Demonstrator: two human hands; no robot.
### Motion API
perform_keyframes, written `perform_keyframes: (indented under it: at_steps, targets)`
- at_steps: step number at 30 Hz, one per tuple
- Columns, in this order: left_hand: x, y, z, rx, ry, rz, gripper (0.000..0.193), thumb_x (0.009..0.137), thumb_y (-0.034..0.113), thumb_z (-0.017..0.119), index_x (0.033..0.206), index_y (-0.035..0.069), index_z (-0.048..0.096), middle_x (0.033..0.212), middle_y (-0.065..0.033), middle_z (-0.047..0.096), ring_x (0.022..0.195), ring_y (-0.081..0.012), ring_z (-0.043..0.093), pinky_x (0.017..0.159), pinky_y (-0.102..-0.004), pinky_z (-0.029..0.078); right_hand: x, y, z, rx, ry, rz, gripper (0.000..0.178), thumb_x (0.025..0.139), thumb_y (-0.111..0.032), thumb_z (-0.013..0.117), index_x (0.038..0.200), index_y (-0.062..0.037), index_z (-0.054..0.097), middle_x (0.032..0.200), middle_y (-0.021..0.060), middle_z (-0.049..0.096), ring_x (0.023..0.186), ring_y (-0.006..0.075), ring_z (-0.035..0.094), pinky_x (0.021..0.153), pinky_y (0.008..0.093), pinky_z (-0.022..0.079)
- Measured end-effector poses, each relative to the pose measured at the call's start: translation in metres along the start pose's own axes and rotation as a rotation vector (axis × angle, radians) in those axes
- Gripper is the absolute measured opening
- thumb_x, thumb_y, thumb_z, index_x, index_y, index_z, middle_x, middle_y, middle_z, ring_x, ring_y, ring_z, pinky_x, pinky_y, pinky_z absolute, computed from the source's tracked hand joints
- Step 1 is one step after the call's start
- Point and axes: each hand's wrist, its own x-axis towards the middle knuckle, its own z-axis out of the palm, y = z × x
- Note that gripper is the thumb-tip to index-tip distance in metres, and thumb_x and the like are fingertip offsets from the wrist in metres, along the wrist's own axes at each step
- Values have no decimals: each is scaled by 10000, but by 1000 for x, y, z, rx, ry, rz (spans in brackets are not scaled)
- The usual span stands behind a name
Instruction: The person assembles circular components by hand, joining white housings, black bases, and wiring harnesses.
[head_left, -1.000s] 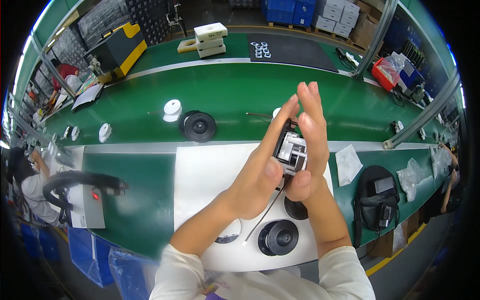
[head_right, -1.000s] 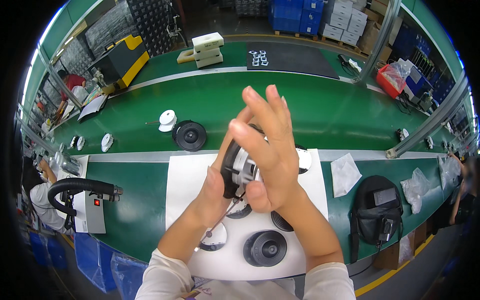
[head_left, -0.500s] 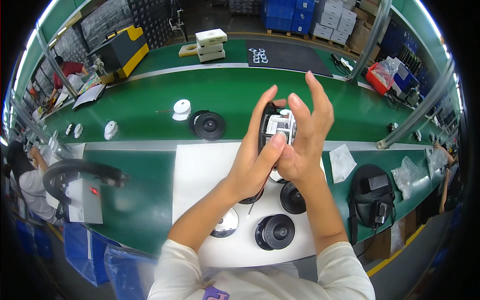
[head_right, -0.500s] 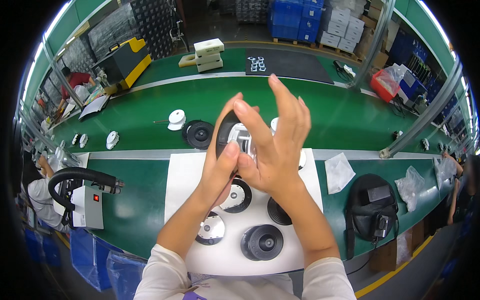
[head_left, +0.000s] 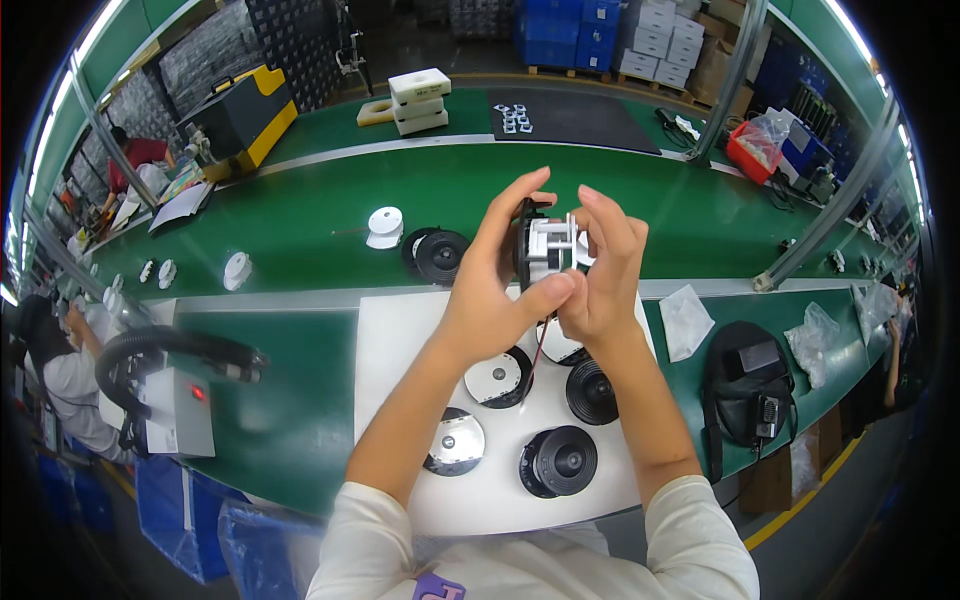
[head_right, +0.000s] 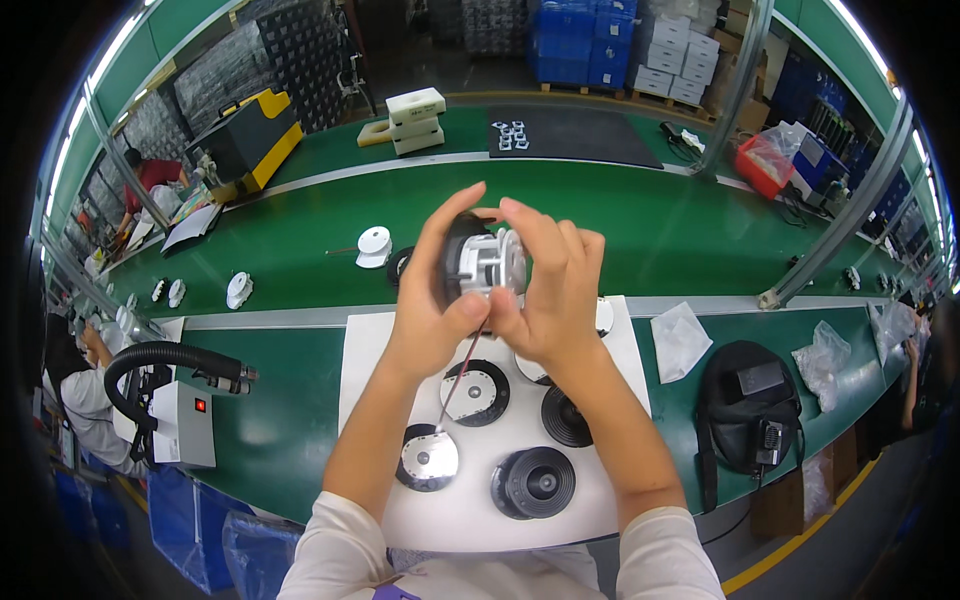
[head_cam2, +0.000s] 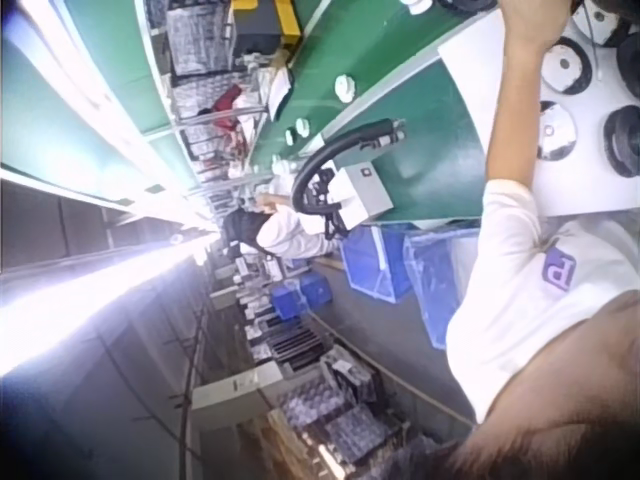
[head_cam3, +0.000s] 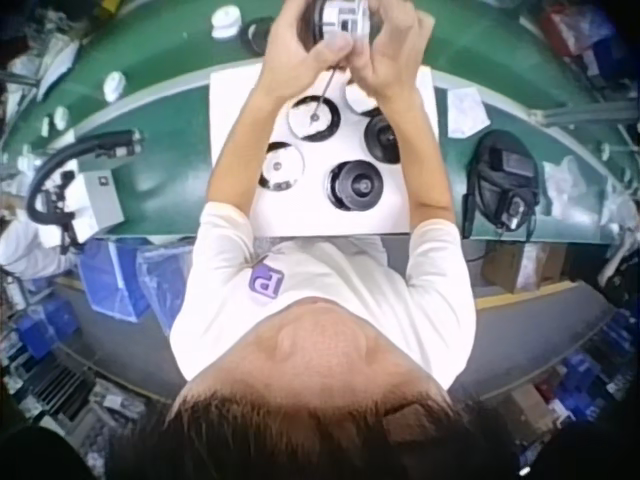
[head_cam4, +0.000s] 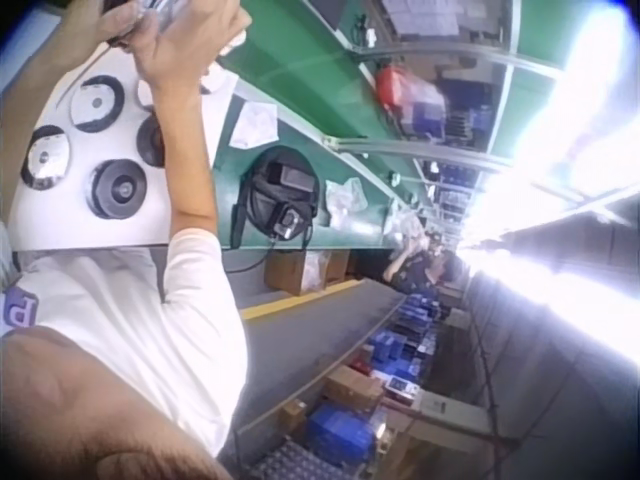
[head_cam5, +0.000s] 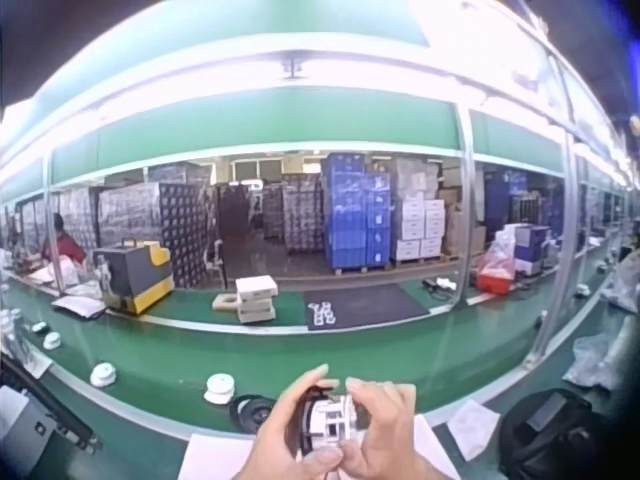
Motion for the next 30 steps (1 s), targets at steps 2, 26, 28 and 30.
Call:
perform_keyframes:
  at_steps: [2,26,28,30]
  targets:
    - [1,-5,-10,59,42,-78,769,867,330,713,1500,105,338,1372,-184,447,1211,-266,500,1022,-385,405,-4,15,2,6,-31,98,583,974,-486,436,1345,-36,453,1163,110,604,806,236,544,812,388,330]
    - [14,-131,-93,1308,-430,-726,796,625,421,763,1351,263,477,1303,-196,470,1176,-446,487,926,-542,471,-65,197,-18,-931,-1103,292,518,976,-541,417,1316,-179,567,962,160,696,1026,298,620,915,453,379]
    - [3,-119,-87,1264,-424,-702,778,624,422,760,1329,239,487,1262,-197,485,1140,-438,504,915,-511,484,-77,209,-13,-969,-1146,248,510,985,-524,410,1332,-179,550,954,161,696,992,300,636,907,448,389]
    - [-12,-106,-82,1228,-440,-706,767,636,424,751,1326,216,488,1230,-225,484,1106,-428,511,905,-507,471,-87,218,-11,-1012,-1211,281,491,1000,-476,408,1382,-180,493,975,172,690,932,307,664,888,447,427]
